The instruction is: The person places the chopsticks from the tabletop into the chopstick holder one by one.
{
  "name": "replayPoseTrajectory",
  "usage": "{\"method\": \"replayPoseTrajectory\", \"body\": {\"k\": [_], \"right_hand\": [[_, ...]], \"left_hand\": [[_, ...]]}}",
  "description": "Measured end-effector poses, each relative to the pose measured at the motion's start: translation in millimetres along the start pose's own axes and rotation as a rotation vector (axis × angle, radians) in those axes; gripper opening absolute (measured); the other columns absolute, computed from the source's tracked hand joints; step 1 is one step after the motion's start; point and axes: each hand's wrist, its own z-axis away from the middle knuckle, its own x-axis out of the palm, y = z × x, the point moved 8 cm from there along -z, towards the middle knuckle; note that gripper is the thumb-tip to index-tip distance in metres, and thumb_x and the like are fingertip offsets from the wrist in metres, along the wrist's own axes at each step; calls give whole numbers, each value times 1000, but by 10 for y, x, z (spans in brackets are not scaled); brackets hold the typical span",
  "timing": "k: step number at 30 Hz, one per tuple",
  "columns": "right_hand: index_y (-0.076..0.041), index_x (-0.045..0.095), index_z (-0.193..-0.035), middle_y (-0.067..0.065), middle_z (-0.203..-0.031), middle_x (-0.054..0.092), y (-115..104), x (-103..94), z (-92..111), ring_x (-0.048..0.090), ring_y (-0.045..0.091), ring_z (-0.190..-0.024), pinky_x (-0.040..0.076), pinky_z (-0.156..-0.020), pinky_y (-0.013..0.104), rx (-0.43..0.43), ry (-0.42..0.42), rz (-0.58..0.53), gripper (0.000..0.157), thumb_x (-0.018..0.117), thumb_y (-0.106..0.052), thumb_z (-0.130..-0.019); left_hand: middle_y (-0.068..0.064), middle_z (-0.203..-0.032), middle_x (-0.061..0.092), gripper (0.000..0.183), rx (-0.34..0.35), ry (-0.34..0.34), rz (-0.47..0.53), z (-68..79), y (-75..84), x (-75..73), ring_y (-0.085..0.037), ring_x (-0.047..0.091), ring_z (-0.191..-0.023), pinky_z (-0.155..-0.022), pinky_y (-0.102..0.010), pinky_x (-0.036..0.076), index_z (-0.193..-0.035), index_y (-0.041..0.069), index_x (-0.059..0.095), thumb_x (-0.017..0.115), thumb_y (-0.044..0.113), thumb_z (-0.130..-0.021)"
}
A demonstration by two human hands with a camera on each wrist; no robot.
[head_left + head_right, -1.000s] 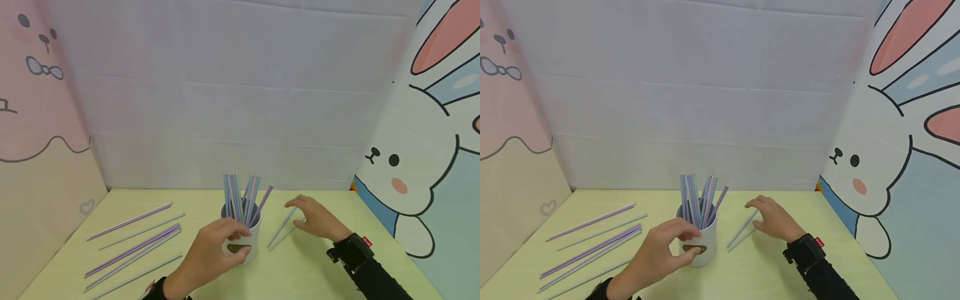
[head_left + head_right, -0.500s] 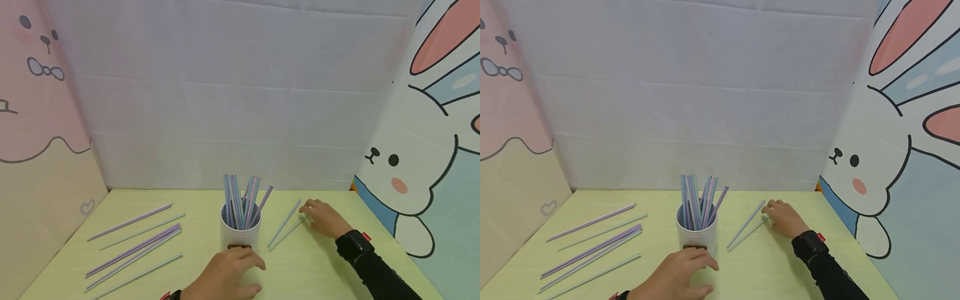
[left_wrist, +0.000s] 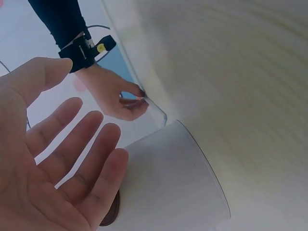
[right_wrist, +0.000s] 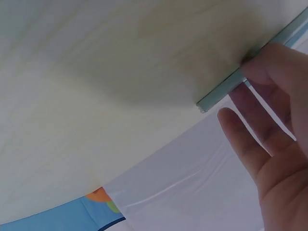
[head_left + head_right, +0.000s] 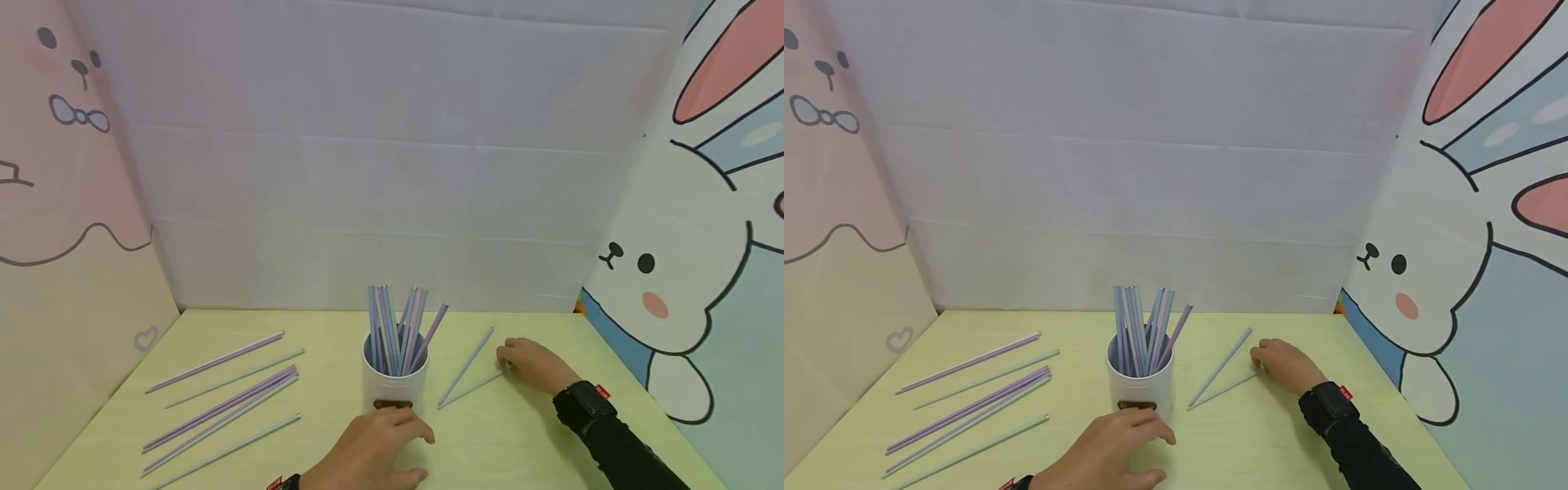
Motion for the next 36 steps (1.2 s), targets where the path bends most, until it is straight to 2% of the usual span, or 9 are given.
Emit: {"method": "replayPoseTrajectory", "body": {"k": [5, 9, 17, 26, 31, 36], "right_hand": [[-17, 62, -84, -2, -79, 54, -20, -10, 21, 51, 11, -72, 49, -64, 29, 8, -50, -62, 28, 77, 4, -73], [-18, 63, -84, -5, -79, 53, -159, -91, 19, 49, 7, -72, 49, -63, 26, -16, -55, -97, 29, 78, 4, -72], [-22, 64, -91, -9, -85, 54, -683, -490, -79, 52, 7, -78, 50, -67, 23, -48, -74, -190, 31, 72, 4, -75], [-25, 63, -91, -11, -87, 53, -1349, -1017, -276, 52, 5, -79, 49, -68, 19, -99, 3, -237, 29, 71, -1, -77], [-23, 67, -91, -13, -84, 52, -1632, -1144, -414, 49, 2, -76, 47, -65, 16, -90, 43, -230, 26, 72, -3, -76], [-23, 66, -89, -13, -81, 52, -1842, -1212, -554, 45, 1, -73, 44, -62, 16, -96, 83, -260, 27, 72, -1, -74]], "left_hand": [[22, -104, 54, 29, 6, 37, -27, -5, 15, -72, 0, 51, -95, -75, -21, 48, -104, 31, 61, 75, 37, -79], [22, -103, 54, 29, 4, 62, -53, -11, 30, -157, 1, 50, -96, -75, -21, 48, -101, 32, 62, 76, 37, -77], [21, -100, 56, 27, 56, 141, -65, -31, 129, -482, 6, 48, -85, -69, -13, 44, -99, 31, 63, 78, 34, -76], [20, -94, 57, 23, 16, 186, -83, -47, 115, -830, 4, 53, -85, -69, -14, 47, -99, 29, 62, 76, 31, -80], [22, -92, 56, 26, -14, 216, -139, -30, 57, -898, 3, 51, -82, -64, -16, 47, -98, 29, 62, 78, 28, -78], [23, -91, 55, 26, -21, 224, -157, -25, 42, -902, 3, 49, -80, -61, -15, 45, -96, 30, 61, 78, 28, -77]]}}
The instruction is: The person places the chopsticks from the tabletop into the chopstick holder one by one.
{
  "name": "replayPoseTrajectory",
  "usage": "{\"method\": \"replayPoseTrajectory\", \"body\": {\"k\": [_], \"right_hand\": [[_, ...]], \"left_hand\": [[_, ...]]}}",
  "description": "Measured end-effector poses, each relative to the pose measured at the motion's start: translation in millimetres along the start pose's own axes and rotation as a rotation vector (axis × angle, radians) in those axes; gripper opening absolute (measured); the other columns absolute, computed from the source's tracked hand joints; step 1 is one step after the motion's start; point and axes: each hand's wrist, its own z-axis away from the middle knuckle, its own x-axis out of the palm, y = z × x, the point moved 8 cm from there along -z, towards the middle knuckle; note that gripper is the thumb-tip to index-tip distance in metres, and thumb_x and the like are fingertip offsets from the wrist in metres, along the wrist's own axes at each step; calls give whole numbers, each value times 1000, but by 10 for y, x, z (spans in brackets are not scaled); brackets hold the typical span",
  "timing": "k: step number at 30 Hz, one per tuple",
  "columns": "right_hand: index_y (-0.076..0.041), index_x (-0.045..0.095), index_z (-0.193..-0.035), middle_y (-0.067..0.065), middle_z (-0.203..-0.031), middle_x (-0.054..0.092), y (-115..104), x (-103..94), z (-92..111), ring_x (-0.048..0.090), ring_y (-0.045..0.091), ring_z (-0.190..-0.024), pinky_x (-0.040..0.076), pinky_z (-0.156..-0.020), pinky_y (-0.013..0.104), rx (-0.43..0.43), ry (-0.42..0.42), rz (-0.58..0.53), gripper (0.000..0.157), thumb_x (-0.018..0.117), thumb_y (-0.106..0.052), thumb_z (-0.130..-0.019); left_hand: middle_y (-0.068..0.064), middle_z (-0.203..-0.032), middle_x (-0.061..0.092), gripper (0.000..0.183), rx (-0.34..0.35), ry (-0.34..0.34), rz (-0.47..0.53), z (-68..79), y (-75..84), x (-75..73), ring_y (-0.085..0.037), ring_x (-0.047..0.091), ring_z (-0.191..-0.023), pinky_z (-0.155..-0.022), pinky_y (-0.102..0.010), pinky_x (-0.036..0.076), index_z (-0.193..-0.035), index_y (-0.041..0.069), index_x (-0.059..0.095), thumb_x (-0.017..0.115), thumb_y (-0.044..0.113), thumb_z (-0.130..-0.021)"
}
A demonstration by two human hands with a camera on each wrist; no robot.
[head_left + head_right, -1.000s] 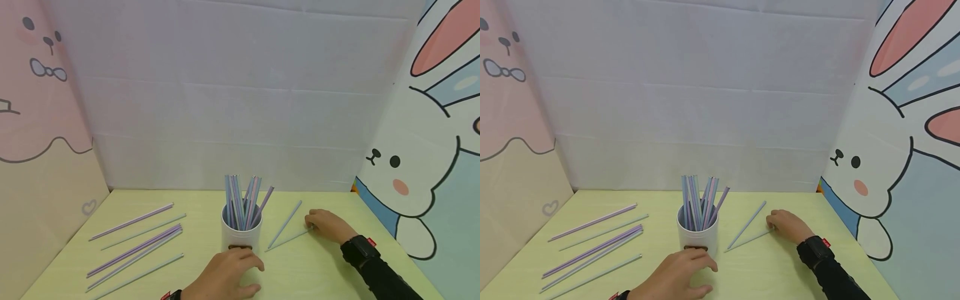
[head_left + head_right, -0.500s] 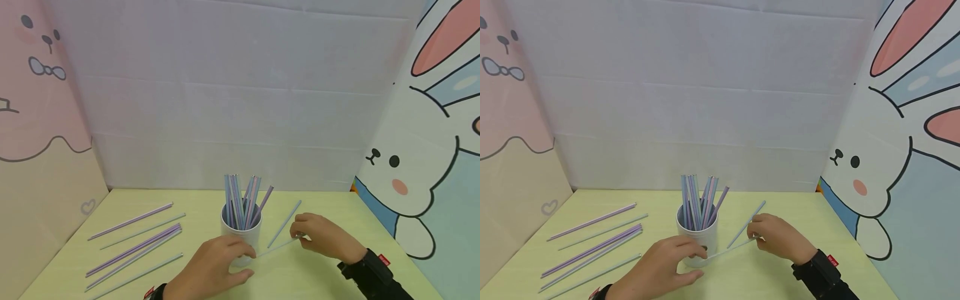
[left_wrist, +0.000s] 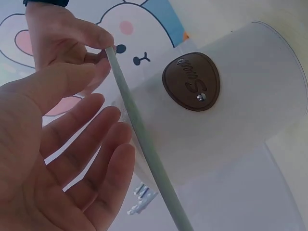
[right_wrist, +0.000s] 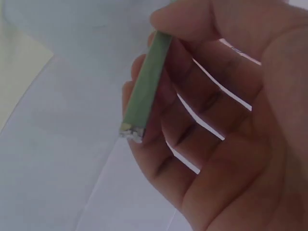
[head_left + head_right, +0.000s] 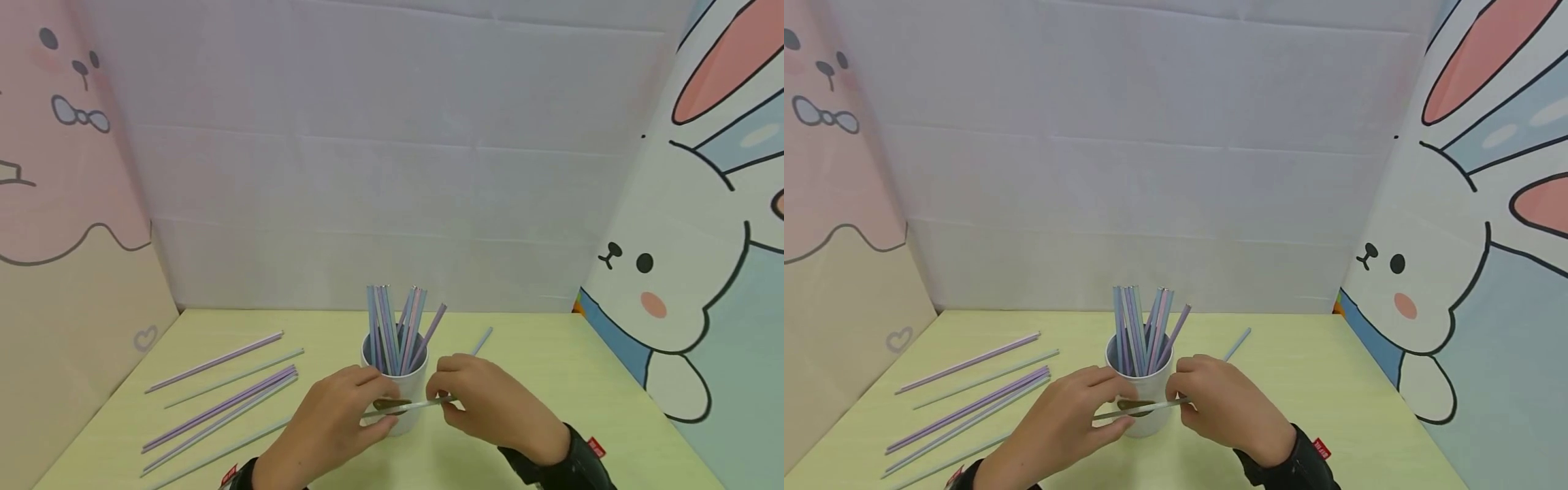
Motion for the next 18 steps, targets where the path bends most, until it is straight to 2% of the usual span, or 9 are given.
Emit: {"method": "replayPoseTrajectory", "body": {"k": [7, 18], "right_hand": [[-22, 64, -86, -12, -82, 53, -169, 24, -153, 45, 2, -72, 42, -62, 17, -13, 37, -25, 25, 71, -1, -74], [-23, 65, -87, -12, -82, 53, -214, 84, -198, 44, 2, -71, 41, -61, 17, 49, -17, -74, 23, 71, -3, -77]], "left_hand": [[21, -87, 55, 24, 11, 25, -20, -4, 6, 4, 3, 48, -77, -59, -14, 43, -91, 29, 61, 79, 24, -75], [18, -82, 56, 23, 29, 46, 26, -1, 8, 31, 1, 50, -75, -60, -13, 42, -83, 25, 62, 77, 10, -74]]}}
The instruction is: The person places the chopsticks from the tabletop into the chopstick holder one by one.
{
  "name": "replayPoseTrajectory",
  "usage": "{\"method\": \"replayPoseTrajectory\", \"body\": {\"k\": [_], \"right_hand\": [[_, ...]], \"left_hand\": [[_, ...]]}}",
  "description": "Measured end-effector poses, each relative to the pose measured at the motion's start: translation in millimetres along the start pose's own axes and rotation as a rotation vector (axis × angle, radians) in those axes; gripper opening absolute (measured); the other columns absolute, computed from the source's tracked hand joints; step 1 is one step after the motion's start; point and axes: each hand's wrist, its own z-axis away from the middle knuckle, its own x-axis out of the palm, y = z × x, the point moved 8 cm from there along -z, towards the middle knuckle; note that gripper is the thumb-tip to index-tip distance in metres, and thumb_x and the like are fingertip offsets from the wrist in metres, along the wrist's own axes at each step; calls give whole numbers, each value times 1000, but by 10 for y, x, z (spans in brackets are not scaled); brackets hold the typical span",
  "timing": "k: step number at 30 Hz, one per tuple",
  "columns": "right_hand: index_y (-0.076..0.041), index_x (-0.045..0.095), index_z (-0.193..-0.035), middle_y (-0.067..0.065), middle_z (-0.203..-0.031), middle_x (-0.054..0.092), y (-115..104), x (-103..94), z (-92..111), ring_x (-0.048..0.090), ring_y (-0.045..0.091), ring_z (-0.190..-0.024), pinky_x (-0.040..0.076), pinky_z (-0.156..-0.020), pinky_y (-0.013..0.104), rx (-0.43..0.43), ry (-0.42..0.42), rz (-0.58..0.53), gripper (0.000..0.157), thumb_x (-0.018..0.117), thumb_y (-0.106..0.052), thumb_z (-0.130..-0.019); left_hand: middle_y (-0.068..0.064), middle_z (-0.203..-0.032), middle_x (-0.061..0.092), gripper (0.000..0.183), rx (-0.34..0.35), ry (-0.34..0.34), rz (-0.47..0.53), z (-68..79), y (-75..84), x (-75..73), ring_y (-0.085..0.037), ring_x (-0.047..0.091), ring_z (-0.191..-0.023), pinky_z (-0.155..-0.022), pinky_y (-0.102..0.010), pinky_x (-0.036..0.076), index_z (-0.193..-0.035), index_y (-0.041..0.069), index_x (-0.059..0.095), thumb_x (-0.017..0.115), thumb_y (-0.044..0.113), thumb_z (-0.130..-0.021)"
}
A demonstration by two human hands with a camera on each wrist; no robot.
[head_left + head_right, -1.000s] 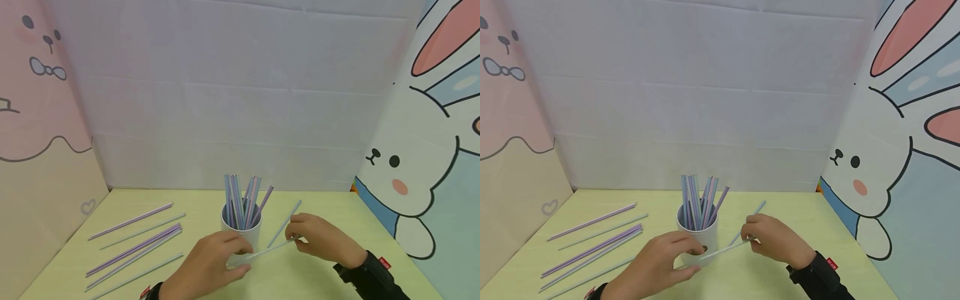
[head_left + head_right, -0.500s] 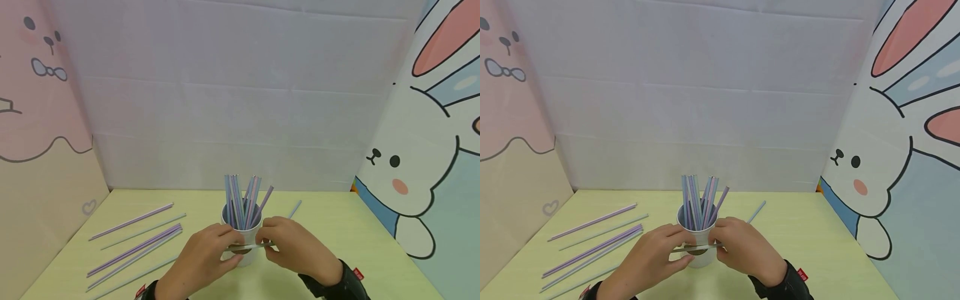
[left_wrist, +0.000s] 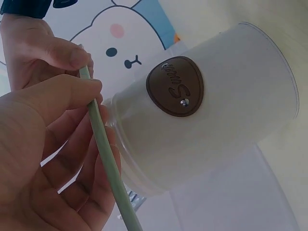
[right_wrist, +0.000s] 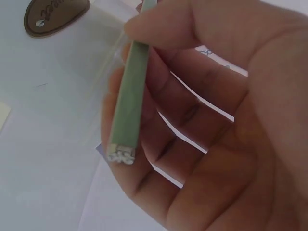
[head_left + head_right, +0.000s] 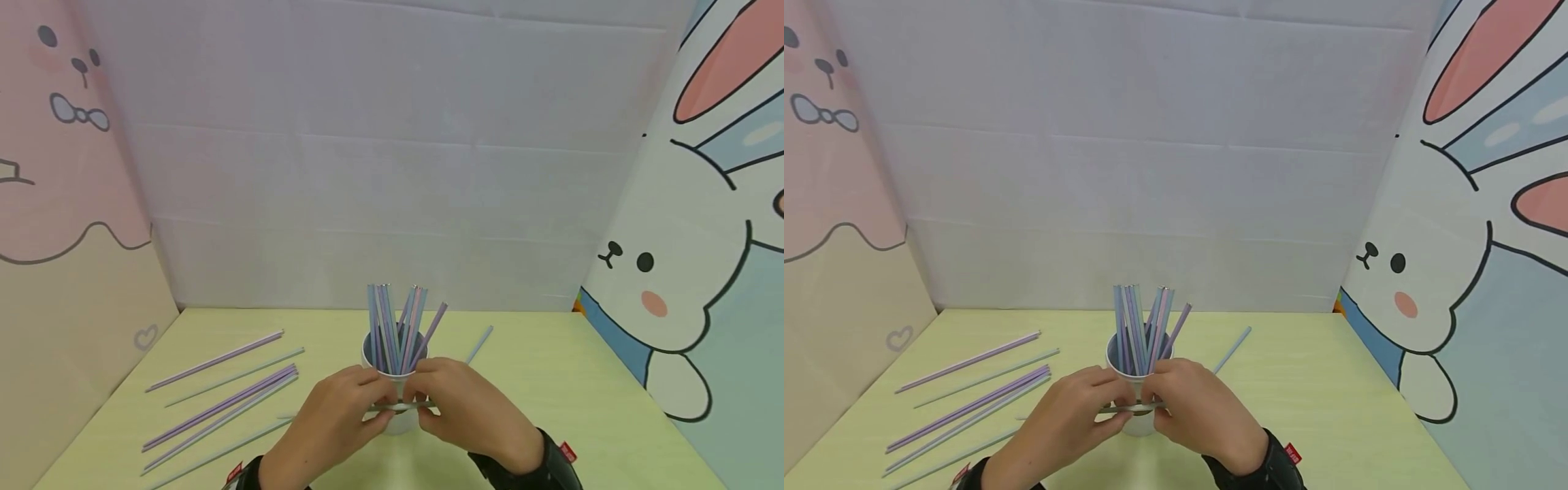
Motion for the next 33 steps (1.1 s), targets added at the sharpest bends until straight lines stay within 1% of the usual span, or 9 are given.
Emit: {"method": "replayPoseTrajectory", "body": {"k": [3, 8, 13, 16, 19, 22, 25, 29, 33], "right_hand": [[-22, 66, -88, -12, -83, 54, 3, -36, -2, 47, 3, -72, 42, -62, 16, -17, 27, -2, 21, 71, -4, -78], [-18, 69, -93, -12, -85, 57, 76, -213, 17, 53, 2, -76, 48, -66, 17, -4, 142, -18, 15, 67, -6, -83], [-18, 67, -95, -12, -86, 59, 357, -422, 105, 54, 0, -75, 52, -63, 21, 171, 227, -105, 19, 60, -1, -87], [-18, 65, -94, -10, -87, 60, 571, -462, 159, 56, 2, -77, 53, -65, 24, 289, 250, -139, 23, 56, 2, -88], [-16, 62, -102, -6, -92, 60, 736, -377, 182, 57, 7, -80, 52, -69, 27, 364, 204, -178, 23, 54, 1, -89], [-10, 54, -118, 2, -105, 58, 833, -178, 156, 58, 15, -90, 51, -76, 34, 389, 95, -262, 28, 56, -5, -90], [-6, 40, -131, 8, -121, 51, 904, 54, 107, 55, 23, -102, 50, -83, 42, 398, 10, -380, 51, 65, -17, -88], [-7, 27, -138, 12, -132, 41, 958, 331, 39, 49, 31, -112, 47, -88, 49, 403, -43, -538, 80, 76, -30, -80], [-12, 14, -143, 8, -137, 34, 932, 528, -24, 47, 29, -115, 48, -87, 47, 340, -63, -636, 99, 82, -29, -73]], "left_hand": [[18, -81, 55, 21, 2, -8, -15, -14, -10, -2, 1, 49, -74, -59, -13, 42, -83, 25, 62, 76, 11, -75], [18, -80, 55, 18, -26, -17, -48, -48, -81, -82, 1, 47, -71, -56, -14, 42, -85, 24, 63, 75, 14, -76], [17, -79, 55, 18, -60, 2, -59, -100, -172, -242, 0, 49, -69, -55, -15, 43, -86, 23, 64, 75, 13, -76], [18, -79, 54, 18, -101, 16, -62, -120, -227, -326, 1, 50, -69, -56, -16, 45, -86, 25, 64, 75, 14, -77], [18, -80, 54, 18, -140, 42, -38, -137, -276, -399, 2, 52, -69, -58, -17, 47, -87, 26, 63, 75, 15, -78], [19, -83, 56, 19, -178, 74, 24, -154, -329, -467, 4, 53, -70, -59, -17, 49, -90, 26, 63, 75, 15, -80], [18, -85, 57, 19, -206, 108, 107, -198, -384, -536, 3, 54, -70, -59, -19, 51, -94, 26, 63, 74, 17, -82], [15, -86, 61, 14, -237, 167, 228, -345, -448, -638, -1, 58, -70, -60, -22, 53, -99, 25, 63, 71, 25, -87], [12, -89, 64, 14, -244, 244, 328, -569, -458, -770, -4, 61, -75, -63, -25, 55, -100, 24, 64, 69, 28, -89]]}}
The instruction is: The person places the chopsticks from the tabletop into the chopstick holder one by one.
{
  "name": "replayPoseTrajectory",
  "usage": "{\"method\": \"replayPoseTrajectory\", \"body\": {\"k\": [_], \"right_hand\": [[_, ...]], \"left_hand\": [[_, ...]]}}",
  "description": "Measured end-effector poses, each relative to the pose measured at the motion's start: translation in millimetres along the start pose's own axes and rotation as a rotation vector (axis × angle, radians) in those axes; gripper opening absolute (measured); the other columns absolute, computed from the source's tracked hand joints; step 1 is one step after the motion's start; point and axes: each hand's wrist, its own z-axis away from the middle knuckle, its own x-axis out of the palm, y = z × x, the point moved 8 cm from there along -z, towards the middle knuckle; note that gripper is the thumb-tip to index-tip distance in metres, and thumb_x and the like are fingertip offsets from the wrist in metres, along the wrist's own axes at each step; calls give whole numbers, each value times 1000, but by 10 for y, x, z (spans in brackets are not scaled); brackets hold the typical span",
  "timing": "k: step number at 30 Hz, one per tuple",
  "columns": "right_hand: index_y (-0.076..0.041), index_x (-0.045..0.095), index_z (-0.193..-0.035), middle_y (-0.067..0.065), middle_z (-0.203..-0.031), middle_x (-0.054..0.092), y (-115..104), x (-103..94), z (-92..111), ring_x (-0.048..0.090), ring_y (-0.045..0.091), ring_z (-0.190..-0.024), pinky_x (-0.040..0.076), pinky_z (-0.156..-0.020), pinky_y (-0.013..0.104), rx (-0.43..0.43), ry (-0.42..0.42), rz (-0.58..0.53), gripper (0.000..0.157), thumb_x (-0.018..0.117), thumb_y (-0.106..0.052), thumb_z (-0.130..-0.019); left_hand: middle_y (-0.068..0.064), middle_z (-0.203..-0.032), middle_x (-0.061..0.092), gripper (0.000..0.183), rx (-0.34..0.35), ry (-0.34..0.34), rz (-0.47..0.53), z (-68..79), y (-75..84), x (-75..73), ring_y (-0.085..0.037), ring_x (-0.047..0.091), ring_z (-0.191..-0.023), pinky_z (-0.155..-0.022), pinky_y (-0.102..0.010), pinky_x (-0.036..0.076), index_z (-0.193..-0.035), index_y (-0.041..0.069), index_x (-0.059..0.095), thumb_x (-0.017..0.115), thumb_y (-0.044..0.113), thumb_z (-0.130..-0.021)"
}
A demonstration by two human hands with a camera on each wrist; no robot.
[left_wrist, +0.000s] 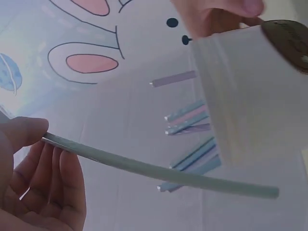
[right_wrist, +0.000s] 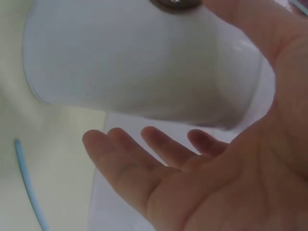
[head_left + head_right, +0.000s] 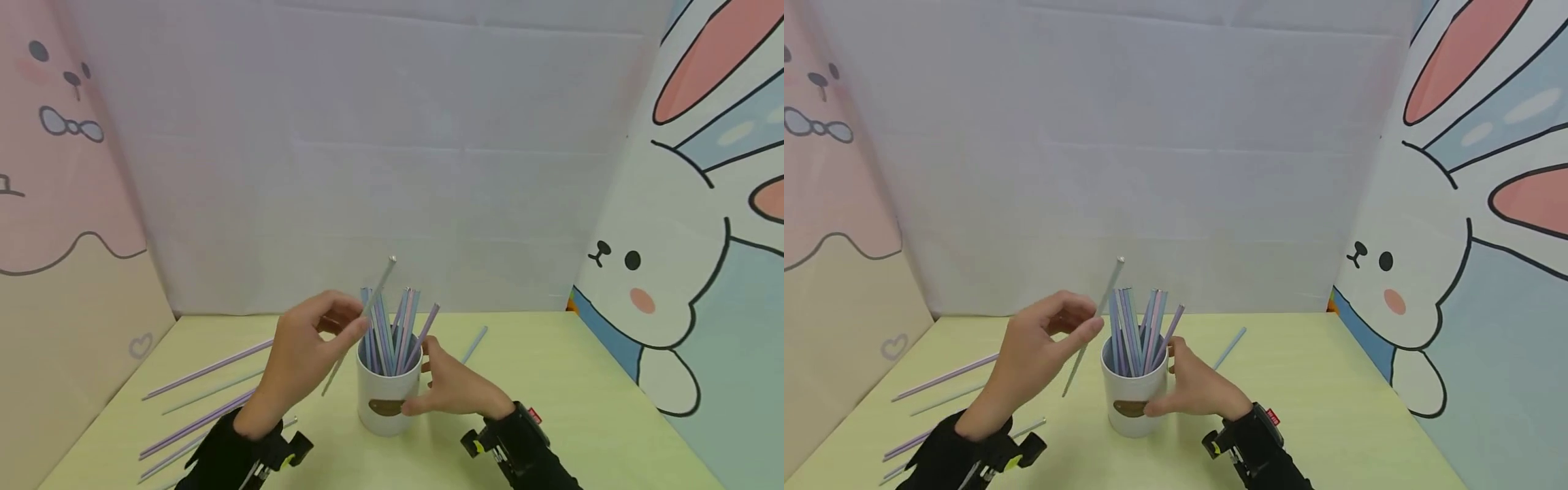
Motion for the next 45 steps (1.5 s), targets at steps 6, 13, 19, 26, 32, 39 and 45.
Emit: {"method": "replayPoseTrajectory", "body": {"k": [6, 13, 19, 26, 32, 39, 45], "right_hand": [[-19, 4, -147, 2, -138, 39, -6, 153, -82, 45, 19, -121, 41, -97, 46, -146, -26, -64, 114, 86, -18, -68], [-20, 5, -146, 0, -136, 44, -2, 165, -98, 48, 17, -119, 43, -96, 45, -166, -20, -54, 113, 86, -14, -68], [-19, 6, -146, 1, -135, 45, 47, 178, -120, 49, 19, -117, 46, -91, 46, -155, -22, -53, 112, 86, -13, -69], [-21, 5, -147, -1, -136, 44, 53, 187, -117, 48, 18, -119, 44, -94, 46, -147, -32, -59, 112, 85, -14, -69], [-22, 5, -146, -2, -136, 43, 41, 197, -110, 47, 16, -119, 44, -95, 45, -162, -37, -36, 110, 85, -19, -70], [-25, 4, -146, -3, -136, 42, 56, 196, -118, 46, 15, -119, 45, -94, 44, -151, -26, -28, 112, 86, -20, -70], [-24, 4, -146, -3, -135, 42, 98, 196, -113, 47, 16, -118, 47, -91, 43, -111, -26, -40, 112, 86, -20, -69]], "left_hand": [[3, -91, 65, 16, 5, 81, 115, -307, 232, -60, -11, 62, -81, -71, -31, 55, -103, 13, 62, 69, 14, -88], [-6, -90, 65, 16, -17, 68, 180, -463, 305, 42, -15, 62, -81, -73, -37, 55, -103, 3, 60, 66, 5, -88], [3, -91, 64, 15, -47, 41, 187, -436, -100, 242, -10, 62, -83, -73, -34, 55, -102, 14, 60, 68, 17, -90], [9, -91, 64, 20, -65, -5, 130, -297, -473, 464, -7, 61, -82, -70, -31, 55, -103, 16, 61, 68, 30, -90], [10, -89, 63, 20, -100, -18, 70, -170, -662, 556, -5, 60, -79, -68, -27, 55, -104, 18, 61, 69, 28, -89], [11, -91, 64, 21, -95, -6, 53, -137, -687, 527, -4, 60, -81, -70, -26, 55, -107, 22, 60, 69, 28, -89], [13, -93, 63, 22, -47, 6, 11, -81, -571, 429, -3, 60, -82, -70, -25, 54, -107, 24, 60, 69, 29, -88]]}}
